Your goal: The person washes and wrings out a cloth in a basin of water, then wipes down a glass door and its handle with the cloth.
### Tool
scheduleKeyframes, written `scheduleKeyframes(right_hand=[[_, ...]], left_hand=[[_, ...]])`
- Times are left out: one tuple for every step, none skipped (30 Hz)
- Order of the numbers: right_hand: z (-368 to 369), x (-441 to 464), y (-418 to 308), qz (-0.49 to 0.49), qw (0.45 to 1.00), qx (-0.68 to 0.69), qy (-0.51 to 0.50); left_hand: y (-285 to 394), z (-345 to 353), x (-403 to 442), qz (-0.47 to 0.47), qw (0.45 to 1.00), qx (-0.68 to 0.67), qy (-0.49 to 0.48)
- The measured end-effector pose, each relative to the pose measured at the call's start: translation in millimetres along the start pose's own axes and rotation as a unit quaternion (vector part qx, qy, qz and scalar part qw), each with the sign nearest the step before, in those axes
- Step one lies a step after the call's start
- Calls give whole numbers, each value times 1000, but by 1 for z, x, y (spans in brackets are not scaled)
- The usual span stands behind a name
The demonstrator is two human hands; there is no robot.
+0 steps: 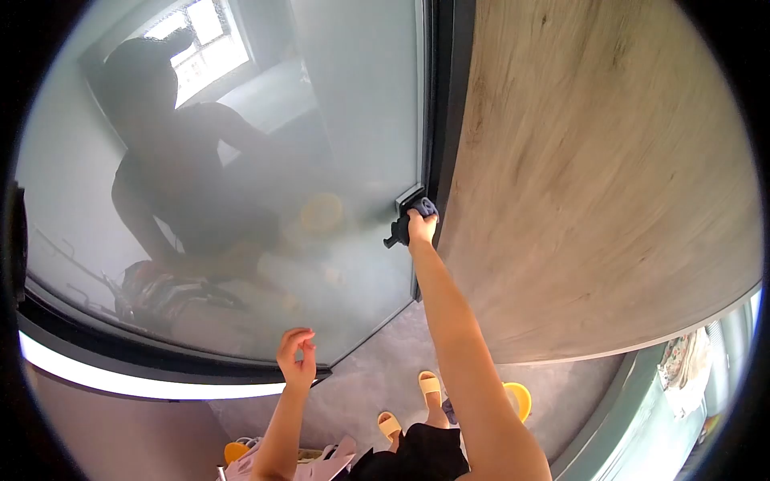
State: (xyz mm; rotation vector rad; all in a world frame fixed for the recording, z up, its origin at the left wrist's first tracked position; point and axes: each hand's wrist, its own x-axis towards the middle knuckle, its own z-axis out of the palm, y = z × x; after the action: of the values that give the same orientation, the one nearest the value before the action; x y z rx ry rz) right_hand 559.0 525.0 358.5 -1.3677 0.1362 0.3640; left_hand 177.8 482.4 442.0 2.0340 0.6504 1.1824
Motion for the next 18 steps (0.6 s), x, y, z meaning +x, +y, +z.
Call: scheduleKeyframes(right_hand=[[-2, -16, -11, 28, 994, 92, -41], [0, -19, -8, 55, 983, 166, -54], [2, -22, -5, 83, 965, 239, -67], [4, -30, -5, 110, 941, 312, -77], [1, -40, -4, 117, 934, 318, -112], [1, -43, 7, 111, 930, 332, -112], [1, -51, 10, 104, 926, 344, -111], [-9, -59, 10, 145, 947, 276, -77], [-14, -72, 0, 155, 959, 237, -23], [-20, -68, 5, 92, 978, 182, 47], [-24, -62, 6, 28, 985, 126, 115], [-26, -75, -25, -88, 975, 182, 92], [-25, -52, -26, -193, 957, 208, 66], [-29, -51, -56, -160, 977, 142, 9], [-31, -52, -87, -125, 988, 76, -49], [-24, -15, -72, -202, 973, 55, -101], [-18, 17, -53, -276, 949, 32, -151], [-10, 17, -39, -399, 913, -20, -79]], left_hand=[[0, 1, 0, 9, 1000, 1, 3], [0, 2, -1, 17, 1000, 4, 5], [0, 4, -3, 8, 1000, -5, 7], [0, 7, -5, -1, 1000, -14, 7], [0, 9, -6, -10, 1000, -23, 4], [-1, 13, -5, -8, 1000, -23, 2], [-1, 18, -5, -7, 1000, -25, 0], [1, 23, -4, -8, 1000, -27, -2], [3, 28, -3, -10, 999, -30, -10], [6, 34, 1, -12, 999, -32, -16], [8, 40, 5, -13, 999, -34, -22], [10, 45, 8, -7, 999, -32, -22], [10, 49, 11, -1, 999, -28, -24], [9, 53, 15, 6, 999, -23, -26], [7, 56, 19, 12, 999, -21, -32], [4, 60, 20, 16, 999, -20, -37], [0, 66, 20, 19, 999, -18, -43], [-3, 70, 19, 9, 999, -17, -49]])
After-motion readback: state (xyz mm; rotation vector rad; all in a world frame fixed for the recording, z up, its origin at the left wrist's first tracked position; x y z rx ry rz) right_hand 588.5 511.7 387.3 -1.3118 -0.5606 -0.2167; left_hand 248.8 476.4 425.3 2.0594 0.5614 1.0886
